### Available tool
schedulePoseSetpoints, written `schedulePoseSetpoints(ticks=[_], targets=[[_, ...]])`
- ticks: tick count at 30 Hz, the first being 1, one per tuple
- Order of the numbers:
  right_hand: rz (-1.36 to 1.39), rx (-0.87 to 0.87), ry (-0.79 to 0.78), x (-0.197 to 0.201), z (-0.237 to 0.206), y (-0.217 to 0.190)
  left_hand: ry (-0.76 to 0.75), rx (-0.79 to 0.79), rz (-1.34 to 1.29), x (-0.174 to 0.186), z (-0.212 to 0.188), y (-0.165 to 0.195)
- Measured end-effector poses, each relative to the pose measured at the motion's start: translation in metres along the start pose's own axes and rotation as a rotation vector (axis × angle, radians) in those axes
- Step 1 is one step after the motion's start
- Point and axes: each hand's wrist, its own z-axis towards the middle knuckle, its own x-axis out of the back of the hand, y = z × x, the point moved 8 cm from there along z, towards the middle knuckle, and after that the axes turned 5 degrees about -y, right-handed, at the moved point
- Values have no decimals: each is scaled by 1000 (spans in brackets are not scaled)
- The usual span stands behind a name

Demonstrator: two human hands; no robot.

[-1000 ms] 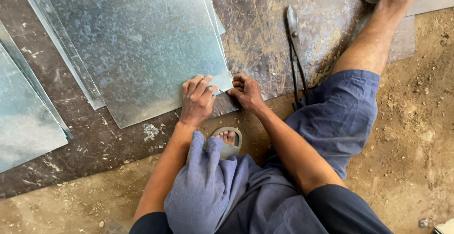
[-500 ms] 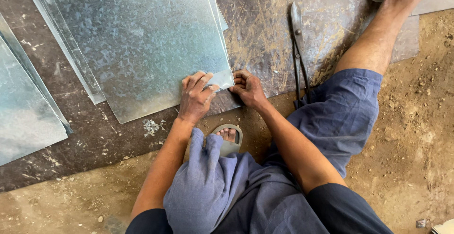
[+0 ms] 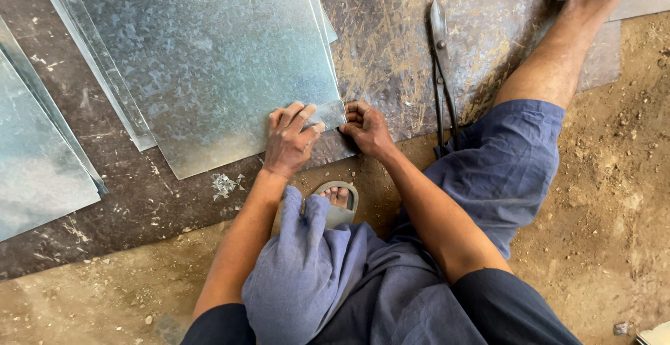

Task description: The person sits on the ground cutting thin galvanized metal sheets with tin snips. They trim a small strip off each sheet edge, set cut sheets onto a stack beside them, and continue cutting the next sheet one at a time.

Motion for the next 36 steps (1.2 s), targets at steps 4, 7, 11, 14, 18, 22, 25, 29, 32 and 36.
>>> schedulePoseSetpoints(ticks=[4, 7, 11, 14, 18, 22, 25, 29, 32, 36], targets=[[-21, -14, 16, 1, 1, -1, 27, 8, -19, 0, 2, -1], [-97, -54, 42, 3, 0, 0, 36, 27, -46, -1, 1, 0], [-109, 1, 54, 3, -2, -5, 50, 33, -52, 0, -1, 3], [-38, 80, 35, -2, -1, -11, 70, 27, -19, 6, 2, 6], [-37, -33, 215, 6, 1, -5, 72, 49, 104, 12, 3, 22], [284, -125, 190, 3, 3, 6, 138, 315, -422, 0, -20, 38], [397, -134, 157, 7, -3, 7, -89, 828, -1382, -74, -49, 42], [346, -76, 124, 10, -7, 0, 216, 992, -2219, -114, -38, 25], [387, -30, 116, 6, -5, -5, 474, 935, -2165, -117, -34, 2], [110, -43, 138, 26, -12, -8, 557, 905, -1953, -117, -38, -11]])
